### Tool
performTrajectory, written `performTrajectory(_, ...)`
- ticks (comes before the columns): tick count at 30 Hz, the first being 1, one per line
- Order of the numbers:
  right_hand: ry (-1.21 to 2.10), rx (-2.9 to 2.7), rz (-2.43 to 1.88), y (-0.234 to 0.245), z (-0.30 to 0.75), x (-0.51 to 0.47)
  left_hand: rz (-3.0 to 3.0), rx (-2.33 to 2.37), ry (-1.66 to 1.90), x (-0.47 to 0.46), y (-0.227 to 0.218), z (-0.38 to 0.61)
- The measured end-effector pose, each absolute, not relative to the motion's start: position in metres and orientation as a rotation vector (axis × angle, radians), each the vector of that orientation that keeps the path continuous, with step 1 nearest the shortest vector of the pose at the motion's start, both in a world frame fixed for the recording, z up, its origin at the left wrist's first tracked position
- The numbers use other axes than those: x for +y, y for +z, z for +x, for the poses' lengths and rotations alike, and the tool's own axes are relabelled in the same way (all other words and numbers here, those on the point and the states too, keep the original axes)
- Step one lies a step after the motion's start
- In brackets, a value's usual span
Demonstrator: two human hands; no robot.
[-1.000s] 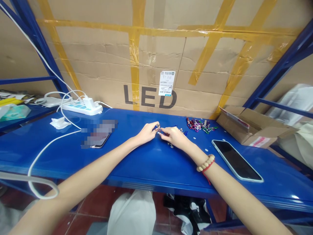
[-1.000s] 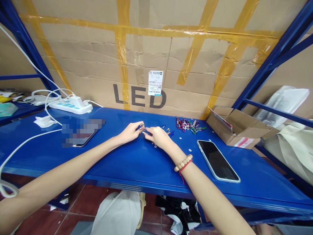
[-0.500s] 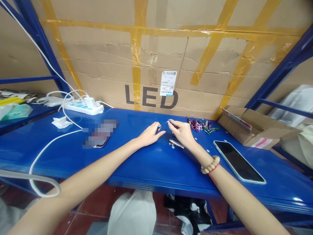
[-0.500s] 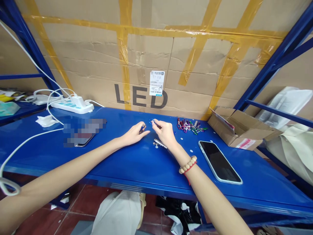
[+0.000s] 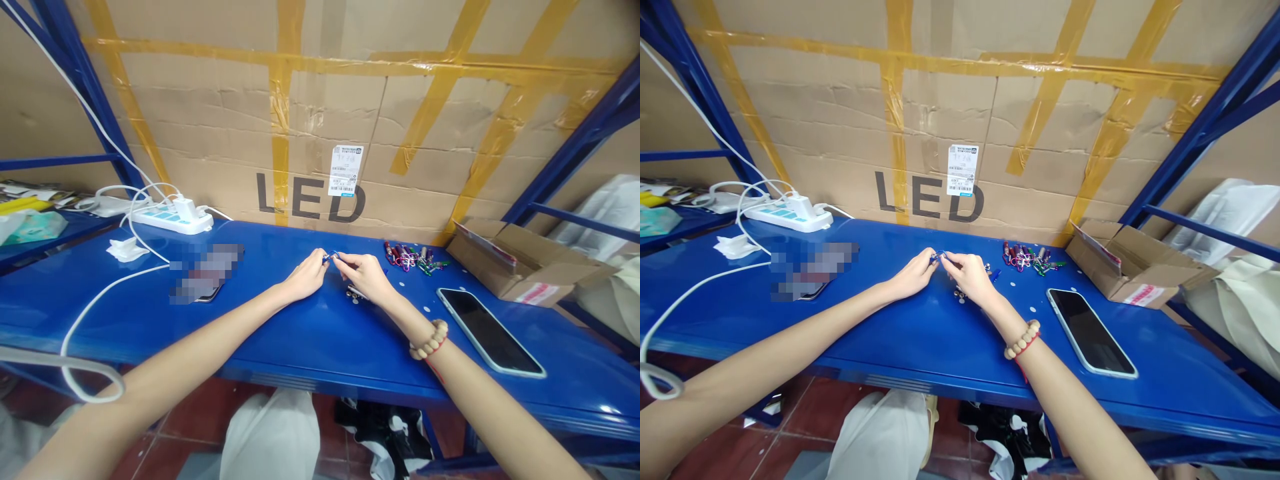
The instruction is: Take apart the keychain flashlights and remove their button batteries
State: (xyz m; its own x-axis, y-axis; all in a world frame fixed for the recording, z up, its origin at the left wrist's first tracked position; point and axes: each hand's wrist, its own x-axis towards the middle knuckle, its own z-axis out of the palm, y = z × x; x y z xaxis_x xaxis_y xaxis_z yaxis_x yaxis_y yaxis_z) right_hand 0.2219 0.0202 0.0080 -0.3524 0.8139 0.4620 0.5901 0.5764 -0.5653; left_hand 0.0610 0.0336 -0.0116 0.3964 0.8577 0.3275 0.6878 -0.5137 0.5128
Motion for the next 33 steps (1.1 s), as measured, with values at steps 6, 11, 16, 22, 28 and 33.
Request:
performTrajectory(6, 0.551, -2.132, -1.057, 0.007, 0.228, 0.023, 2.448, 1.438, 0.750, 0.033, -0.008, 0.057)
performTrajectory(11, 0.674, -2.049, -1.021, 0.003, 0.226, 0.024, 2.560, 1.412, 0.730, 0.034, -0.008, 0.055)
performTrajectory(16, 0.593, -1.977, -1.110, 0.005, 0.220, 0.020, 2.587, 1.199, 0.813, 0.034, -0.013, 0.057)
performTrajectory(22, 0.717, -1.871, -1.041, 0.008, 0.227, 0.025, 2.507, 1.082, 0.914, 0.036, -0.017, 0.059)
performTrajectory(28, 0.660, -1.605, -1.176, 0.010, 0.252, 0.046, 2.377, 1.307, 0.980, 0.040, -0.015, 0.053)
performTrajectory(33, 0.363, -1.242, -1.415, 0.007, 0.298, 0.066, 2.403, 1.264, 0.902, 0.033, -0.007, 0.053)
